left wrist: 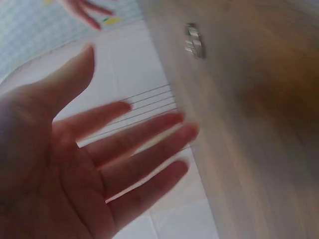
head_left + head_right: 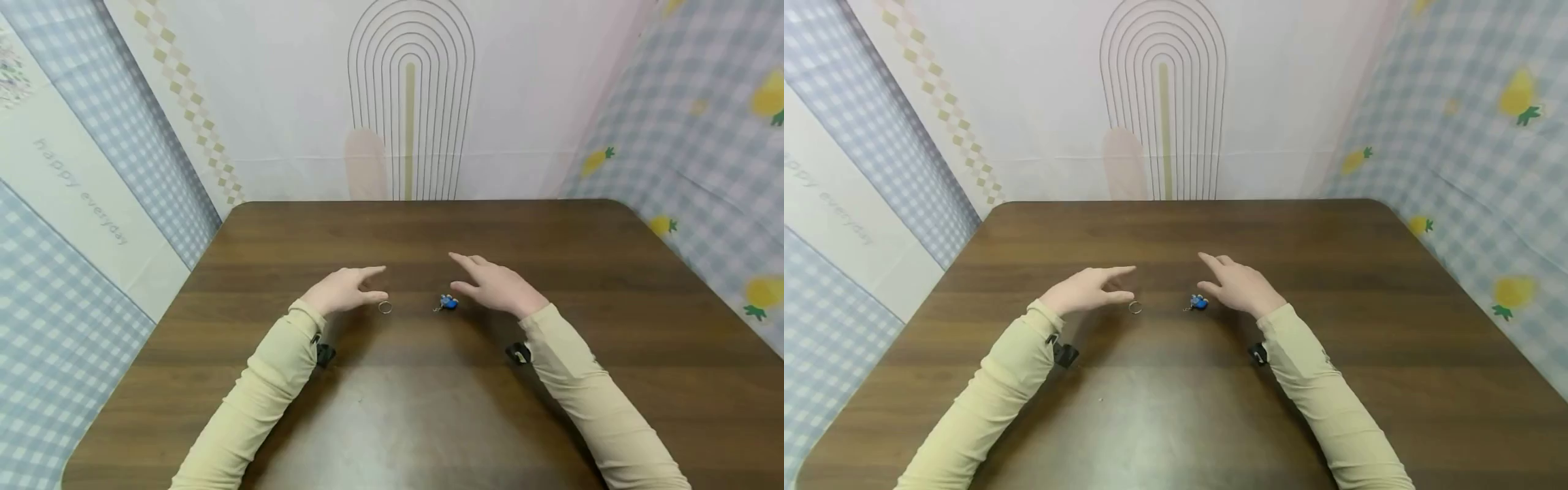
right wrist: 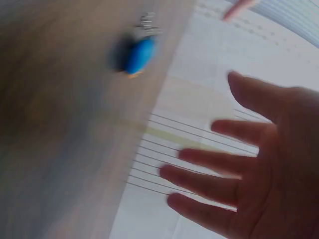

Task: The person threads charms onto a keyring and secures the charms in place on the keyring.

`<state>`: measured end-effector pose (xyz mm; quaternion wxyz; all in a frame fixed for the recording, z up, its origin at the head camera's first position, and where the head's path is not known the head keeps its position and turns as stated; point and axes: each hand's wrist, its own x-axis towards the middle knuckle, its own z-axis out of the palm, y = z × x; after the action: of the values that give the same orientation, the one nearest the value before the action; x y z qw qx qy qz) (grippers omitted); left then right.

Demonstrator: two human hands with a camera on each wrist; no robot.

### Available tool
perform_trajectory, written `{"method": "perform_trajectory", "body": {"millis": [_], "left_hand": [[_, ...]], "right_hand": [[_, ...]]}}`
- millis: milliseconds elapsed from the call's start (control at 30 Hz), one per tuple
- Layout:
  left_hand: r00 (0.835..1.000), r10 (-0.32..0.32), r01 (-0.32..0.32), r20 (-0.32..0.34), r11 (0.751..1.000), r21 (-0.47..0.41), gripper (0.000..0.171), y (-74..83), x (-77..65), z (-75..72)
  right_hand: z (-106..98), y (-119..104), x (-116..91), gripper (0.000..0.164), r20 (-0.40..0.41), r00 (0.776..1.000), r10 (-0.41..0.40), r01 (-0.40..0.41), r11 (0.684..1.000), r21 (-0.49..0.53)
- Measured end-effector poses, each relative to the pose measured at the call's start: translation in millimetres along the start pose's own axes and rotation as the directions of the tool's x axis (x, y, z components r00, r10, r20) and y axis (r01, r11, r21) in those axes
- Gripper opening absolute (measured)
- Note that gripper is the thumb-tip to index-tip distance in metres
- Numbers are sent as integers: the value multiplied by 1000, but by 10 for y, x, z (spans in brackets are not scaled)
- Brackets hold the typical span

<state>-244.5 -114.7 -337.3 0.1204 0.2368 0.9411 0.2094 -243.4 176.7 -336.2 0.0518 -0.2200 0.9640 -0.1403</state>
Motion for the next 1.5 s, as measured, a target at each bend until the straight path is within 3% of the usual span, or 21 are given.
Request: {"method": "perform_trajectory", "body": {"millis": [100,233,433,533,800,1000,1267,1400,1500], "left_hand": [[996,42,-38,76,998,-54,60,-13,84,-67],[983,53,-34,174,994,-108,57,-67,175,-119],[958,87,-37,273,982,-183,53,-165,261,-91],[960,80,-30,267,982,-188,50,-191,298,-50],[983,-11,35,181,990,-134,32,-132,392,103],[986,-73,85,150,993,-76,23,-90,390,176],[989,0,4,151,1000,-25,22,-26,414,197],[980,46,-30,196,996,-86,23,4,412,205],[974,46,-14,223,990,-143,23,15,399,213]], "right_hand": [[-30,-76,78,63,64,997,-34,33,999,17],[-22,-134,170,60,132,985,-115,112,993,29],[60,-72,183,56,254,944,-211,207,977,43],[118,-37,203,51,265,931,-253,248,967,50],[196,-60,283,24,256,931,-259,259,965,36],[269,-103,313,14,238,924,-298,306,952,4],[277,-154,304,9,249,930,-270,289,956,-42],[293,-157,311,9,249,930,-269,288,957,-41],[300,-157,311,9,241,929,-279,295,955,-28]]}}
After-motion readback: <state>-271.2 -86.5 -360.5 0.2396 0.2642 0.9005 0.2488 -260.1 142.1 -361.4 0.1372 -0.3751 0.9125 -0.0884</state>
